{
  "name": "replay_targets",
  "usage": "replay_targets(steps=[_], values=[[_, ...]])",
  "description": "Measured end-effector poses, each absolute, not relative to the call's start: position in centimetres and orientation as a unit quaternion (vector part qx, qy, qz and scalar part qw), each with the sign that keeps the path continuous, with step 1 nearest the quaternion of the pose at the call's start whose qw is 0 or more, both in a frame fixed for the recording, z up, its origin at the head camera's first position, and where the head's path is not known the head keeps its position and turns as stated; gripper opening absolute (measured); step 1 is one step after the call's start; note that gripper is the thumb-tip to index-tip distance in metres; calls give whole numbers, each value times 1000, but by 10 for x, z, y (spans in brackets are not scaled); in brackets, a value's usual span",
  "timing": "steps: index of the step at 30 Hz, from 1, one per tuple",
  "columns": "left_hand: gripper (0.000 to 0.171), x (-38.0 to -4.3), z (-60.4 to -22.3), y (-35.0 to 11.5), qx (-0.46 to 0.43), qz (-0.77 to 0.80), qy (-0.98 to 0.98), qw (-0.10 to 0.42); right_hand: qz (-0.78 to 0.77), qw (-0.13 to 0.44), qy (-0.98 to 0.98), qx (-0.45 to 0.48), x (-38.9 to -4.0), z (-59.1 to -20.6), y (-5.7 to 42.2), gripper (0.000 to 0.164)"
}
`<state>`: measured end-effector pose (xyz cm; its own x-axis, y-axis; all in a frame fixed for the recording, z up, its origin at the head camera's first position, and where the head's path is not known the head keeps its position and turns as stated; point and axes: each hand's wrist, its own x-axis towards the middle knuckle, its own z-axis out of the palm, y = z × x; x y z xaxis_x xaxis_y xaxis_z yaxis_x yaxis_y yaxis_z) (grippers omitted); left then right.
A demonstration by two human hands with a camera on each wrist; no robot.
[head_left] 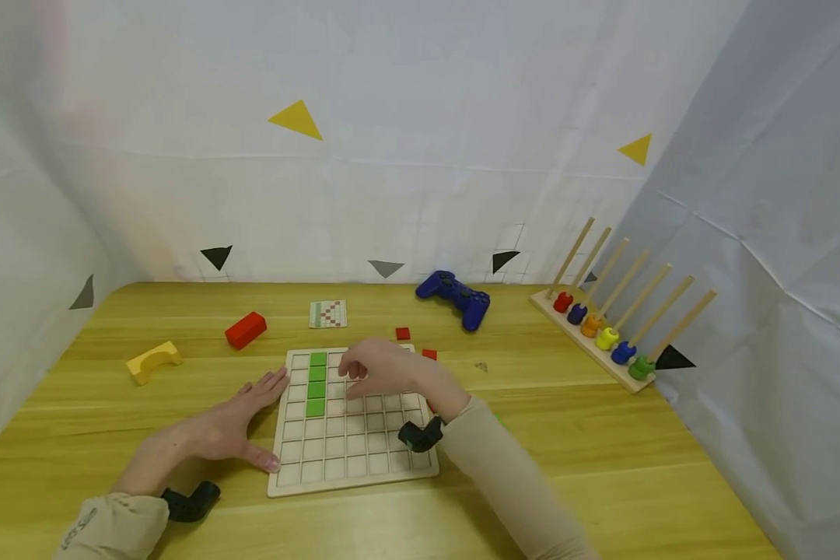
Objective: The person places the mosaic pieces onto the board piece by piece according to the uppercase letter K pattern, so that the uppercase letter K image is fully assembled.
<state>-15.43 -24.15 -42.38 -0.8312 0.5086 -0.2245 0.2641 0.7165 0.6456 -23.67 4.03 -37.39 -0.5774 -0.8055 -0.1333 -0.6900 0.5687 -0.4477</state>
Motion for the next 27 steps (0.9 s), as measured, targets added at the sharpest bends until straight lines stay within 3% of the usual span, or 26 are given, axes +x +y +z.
replay_targets(steps=[20, 27], values=[[127, -155, -426, -243, 218, 315, 902, 197, -301, 77, 884, -350, -257, -377, 149, 36], [127, -153, -425, -242, 225, 323, 898, 196, -306, 107, 898, -297, -263, -378, 168, 42]])
